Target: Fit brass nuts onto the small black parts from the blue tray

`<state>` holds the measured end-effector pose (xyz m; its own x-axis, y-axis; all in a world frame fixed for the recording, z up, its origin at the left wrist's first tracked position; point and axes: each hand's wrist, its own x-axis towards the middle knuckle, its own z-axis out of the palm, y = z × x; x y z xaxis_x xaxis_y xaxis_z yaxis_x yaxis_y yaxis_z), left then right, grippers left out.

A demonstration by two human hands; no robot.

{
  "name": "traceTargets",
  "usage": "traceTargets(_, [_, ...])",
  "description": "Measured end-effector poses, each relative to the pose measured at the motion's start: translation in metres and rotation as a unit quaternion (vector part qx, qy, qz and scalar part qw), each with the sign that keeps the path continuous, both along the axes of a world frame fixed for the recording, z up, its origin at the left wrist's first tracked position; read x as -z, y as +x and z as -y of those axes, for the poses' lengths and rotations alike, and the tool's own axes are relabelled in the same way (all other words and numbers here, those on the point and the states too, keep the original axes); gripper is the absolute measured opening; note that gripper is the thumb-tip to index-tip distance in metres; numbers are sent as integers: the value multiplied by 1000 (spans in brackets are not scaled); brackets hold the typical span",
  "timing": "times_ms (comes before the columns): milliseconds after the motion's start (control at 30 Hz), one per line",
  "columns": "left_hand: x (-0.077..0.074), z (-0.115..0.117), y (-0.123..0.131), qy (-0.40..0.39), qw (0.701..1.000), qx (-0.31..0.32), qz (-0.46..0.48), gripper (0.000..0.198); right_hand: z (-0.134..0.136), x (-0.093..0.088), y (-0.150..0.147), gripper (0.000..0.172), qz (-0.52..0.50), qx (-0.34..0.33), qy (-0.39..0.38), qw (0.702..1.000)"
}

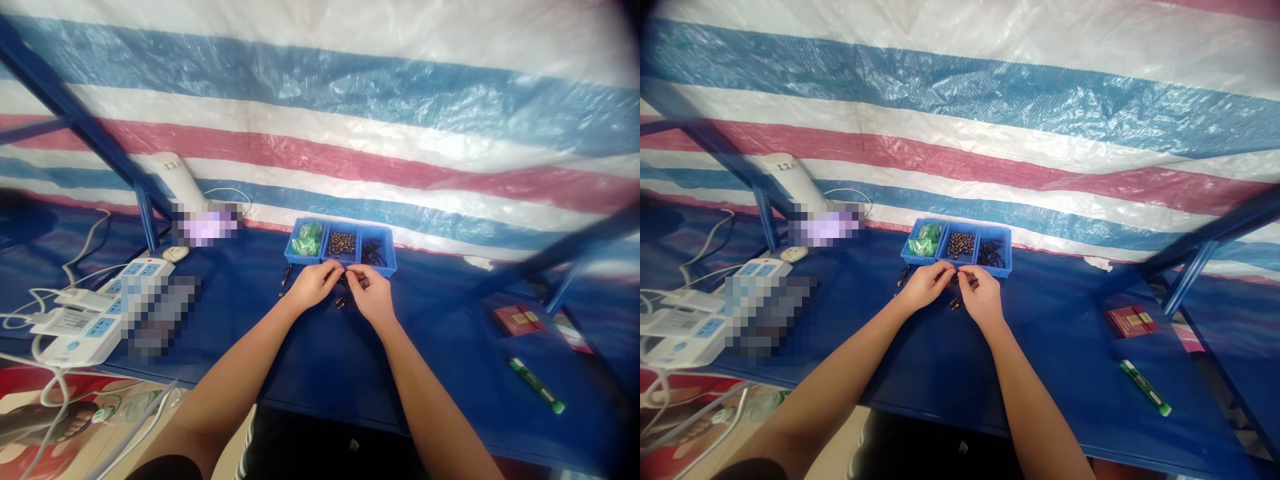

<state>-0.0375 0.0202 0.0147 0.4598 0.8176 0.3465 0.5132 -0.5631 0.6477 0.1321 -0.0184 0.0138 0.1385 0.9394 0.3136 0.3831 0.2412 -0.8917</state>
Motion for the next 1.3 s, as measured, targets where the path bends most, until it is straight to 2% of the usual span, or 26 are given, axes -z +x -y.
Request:
traceTargets(400, [1,-1,1,23,1000,11,15,26,0,-1,0,23,-10,2,2,1000])
traceTargets(833, [3,1,1,26,999,-11,21,25,2,-4,0,24,20,4,0,1000])
traceTargets(1300, [1,4,0,24,1000,11,1,27,1,7,2,20,42,23,1,999])
